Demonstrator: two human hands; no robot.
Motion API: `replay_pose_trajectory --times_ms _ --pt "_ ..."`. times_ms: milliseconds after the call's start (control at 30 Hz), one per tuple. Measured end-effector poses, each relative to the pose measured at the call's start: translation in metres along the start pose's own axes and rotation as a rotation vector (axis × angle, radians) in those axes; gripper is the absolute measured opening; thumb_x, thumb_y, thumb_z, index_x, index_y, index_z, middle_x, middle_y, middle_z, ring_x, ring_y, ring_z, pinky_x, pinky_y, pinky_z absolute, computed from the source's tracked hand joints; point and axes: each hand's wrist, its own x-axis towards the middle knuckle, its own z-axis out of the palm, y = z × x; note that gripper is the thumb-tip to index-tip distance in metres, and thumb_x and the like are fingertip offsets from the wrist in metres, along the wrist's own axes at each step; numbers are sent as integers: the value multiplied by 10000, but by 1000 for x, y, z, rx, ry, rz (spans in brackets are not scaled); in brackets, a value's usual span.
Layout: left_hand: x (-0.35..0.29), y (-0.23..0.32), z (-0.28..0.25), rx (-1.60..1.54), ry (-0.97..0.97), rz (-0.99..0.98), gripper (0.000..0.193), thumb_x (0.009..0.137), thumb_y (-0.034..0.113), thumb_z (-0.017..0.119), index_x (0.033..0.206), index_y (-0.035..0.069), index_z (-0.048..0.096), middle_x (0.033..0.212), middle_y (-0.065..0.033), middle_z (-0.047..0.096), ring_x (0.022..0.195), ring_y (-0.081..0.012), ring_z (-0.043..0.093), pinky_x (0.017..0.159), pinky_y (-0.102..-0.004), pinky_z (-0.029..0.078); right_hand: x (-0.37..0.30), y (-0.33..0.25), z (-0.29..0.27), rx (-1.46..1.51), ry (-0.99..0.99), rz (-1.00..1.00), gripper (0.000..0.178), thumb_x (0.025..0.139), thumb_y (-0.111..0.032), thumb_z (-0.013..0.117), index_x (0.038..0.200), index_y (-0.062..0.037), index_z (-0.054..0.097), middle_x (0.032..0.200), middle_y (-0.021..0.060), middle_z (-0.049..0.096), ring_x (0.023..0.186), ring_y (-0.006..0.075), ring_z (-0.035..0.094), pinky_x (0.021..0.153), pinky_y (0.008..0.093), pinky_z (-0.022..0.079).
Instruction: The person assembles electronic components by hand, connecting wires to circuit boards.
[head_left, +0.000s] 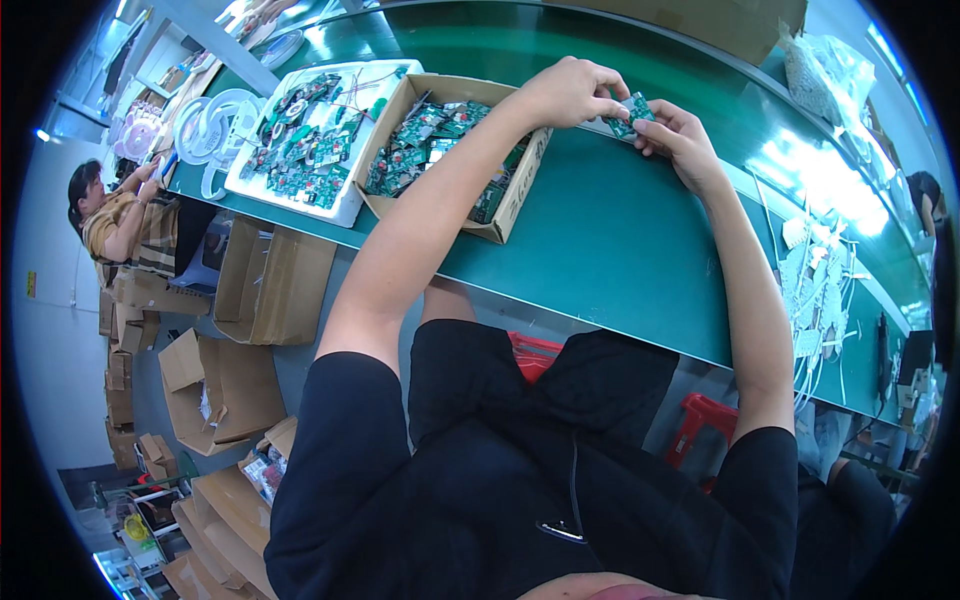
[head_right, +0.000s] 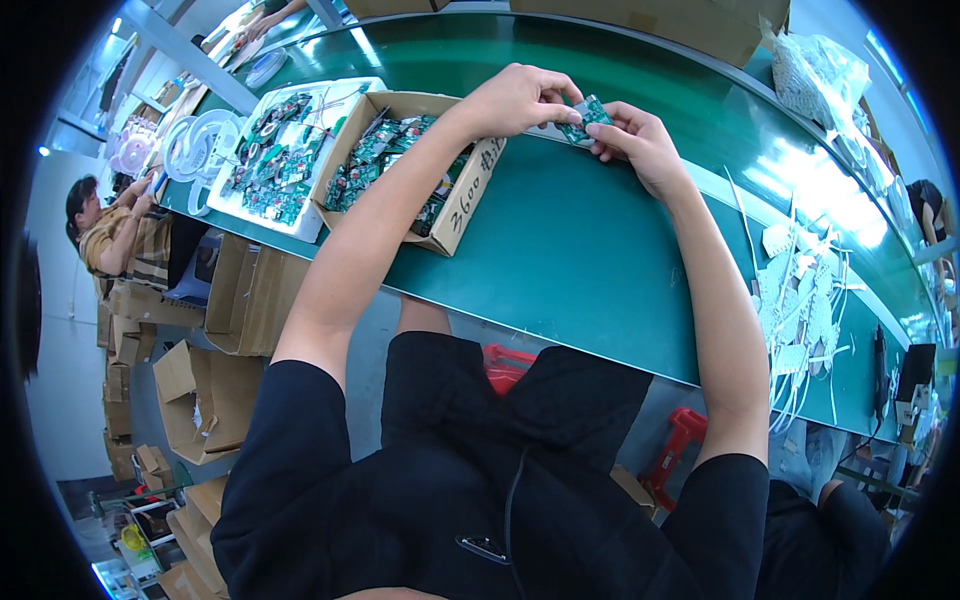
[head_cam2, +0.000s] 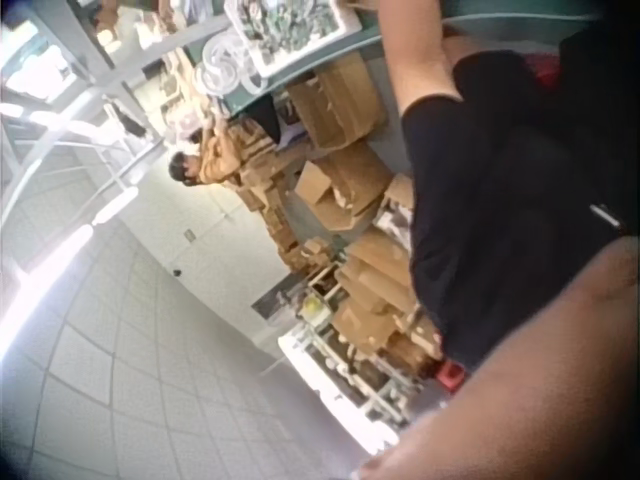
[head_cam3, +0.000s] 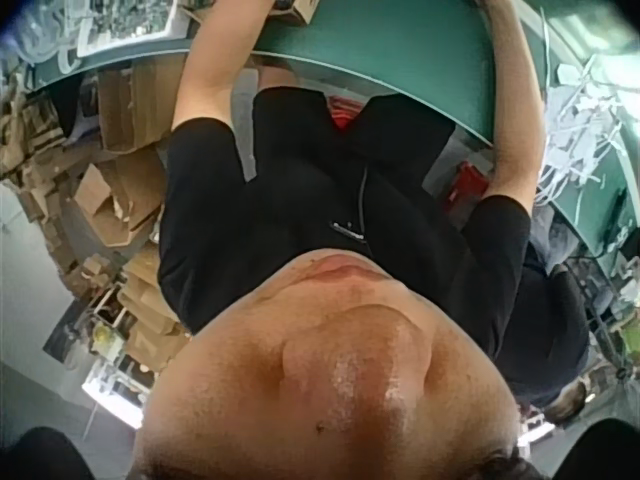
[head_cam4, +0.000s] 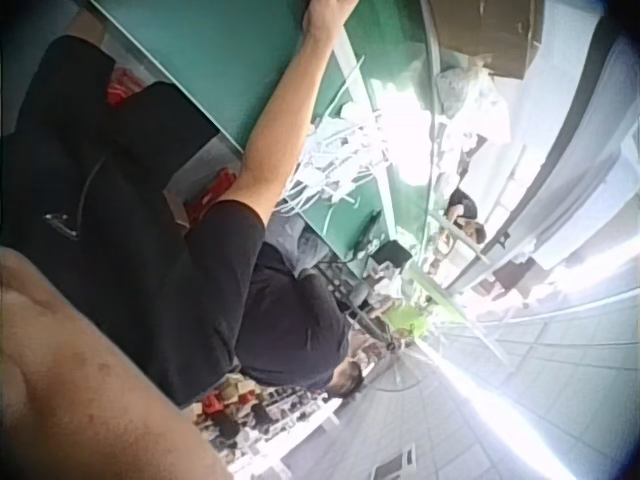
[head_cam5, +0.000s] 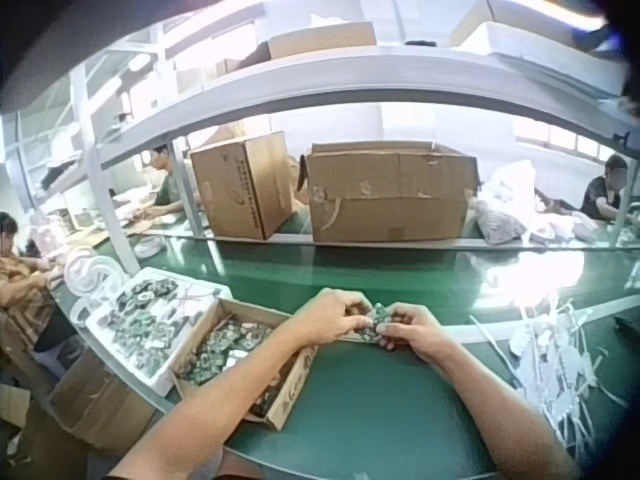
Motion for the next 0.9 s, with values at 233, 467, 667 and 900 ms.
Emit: replay_pose_trajectory --times_ms 233,467,667,900 --pt "-2 1 -2 6 -3 -2 416 867 343 856 1165 58 794 931 -107 799 802 -182 730 762 -297 570 3 5 1 -17 37 -7 234 998 -106 726 1202 6 703 895 30 717 761 71 639 711 205 518" --pt "2 -2 1 11 9 22 365 866 292 847 1131 46 800 968 -123 799 848 -195 739 805 -310 578 2 6 -2 31 65 -17 214 983 -105 744 1167 -4 702 871 31 711 737 70 629 698 210 521" --pt "-6 -10 -5 21 35 91 306 856 226 825 1089 30 789 942 -128 786 862 -221 740 832 -340 584 2 -6 19 -174 50 -72 259 963 -210 776 1138 -28 714 821 8 680 702 65 594 645 214 474" --pt "-2 -6 2 75 28 73 301 833 252 829 1054 50 802 961 -128 799 883 -257 766 841 -354 606 -4 -6 19 -346 93 -58 212 976 -245 759 1042 -45 730 745 -25 636 656 51 564 592 215 427"
